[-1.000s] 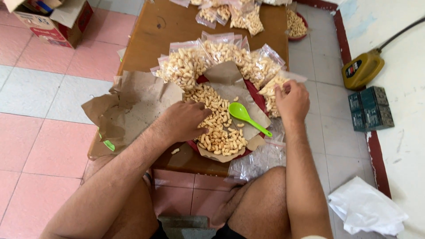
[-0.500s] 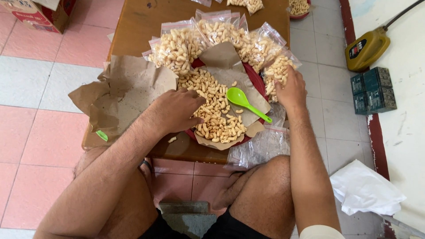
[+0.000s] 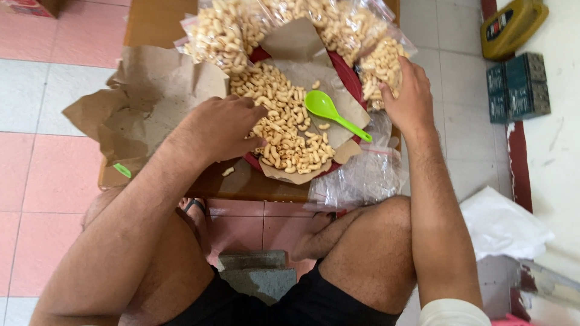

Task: A person is manually portioning macaroni into small plastic bags using a spoon and their hands.

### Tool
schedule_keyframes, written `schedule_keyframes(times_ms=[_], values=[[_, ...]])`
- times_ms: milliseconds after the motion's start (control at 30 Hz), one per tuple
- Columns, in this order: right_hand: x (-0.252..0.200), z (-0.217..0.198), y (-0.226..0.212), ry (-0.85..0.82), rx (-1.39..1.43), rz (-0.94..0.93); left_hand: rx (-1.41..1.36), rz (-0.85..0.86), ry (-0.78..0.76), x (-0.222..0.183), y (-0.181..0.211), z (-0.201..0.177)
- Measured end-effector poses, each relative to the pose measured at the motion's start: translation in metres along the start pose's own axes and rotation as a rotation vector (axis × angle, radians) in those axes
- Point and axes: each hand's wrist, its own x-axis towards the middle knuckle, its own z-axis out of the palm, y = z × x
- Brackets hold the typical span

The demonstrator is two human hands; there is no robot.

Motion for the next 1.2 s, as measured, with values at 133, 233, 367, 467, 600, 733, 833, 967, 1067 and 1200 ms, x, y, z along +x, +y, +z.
schedule_keyframes(times_ms=[133,233,367,467,600,733,833,967,1067,1200], values=[[-0.007,0.001,0.017,0.048,-0.030,-0.019,0.028,0.018,0.035,-0.003,-0.002,0.008],[-0.020,0.003,0.035,0.023,-0.042,-0.047,-0.024,0.012,0.065,-0.007,-0.005,0.014],[-0.041,0.014,0.050,-0.327,-0.102,0.158,-0.025,-0.006,0.045,-0.010,-0.007,0.015],[-0.050,0.012,0.055,-0.534,-0.101,0.226,-0.019,-0.017,0.012,-0.013,-0.006,0.013],[-0.049,0.024,0.075,-0.632,-0.045,0.198,-0.014,-0.039,-0.028,-0.015,-0.007,0.013],[-0.054,0.029,0.080,-0.619,-0.041,0.169,-0.034,-0.042,-0.042,-0.012,-0.007,0.016],[-0.056,0.032,0.087,-0.623,-0.075,0.135,-0.027,-0.035,-0.026,-0.009,-0.006,0.019],[-0.058,0.003,0.063,-0.609,-0.102,0.140,-0.025,-0.015,-0.016,-0.006,-0.004,0.020],[-0.064,-0.026,0.033,-0.562,-0.102,0.169,-0.010,0.001,0.008,-0.004,-0.002,0.019],[-0.072,-0.047,0.023,-0.516,-0.093,0.207,-0.021,0.016,0.011,-0.001,0.002,0.018]])
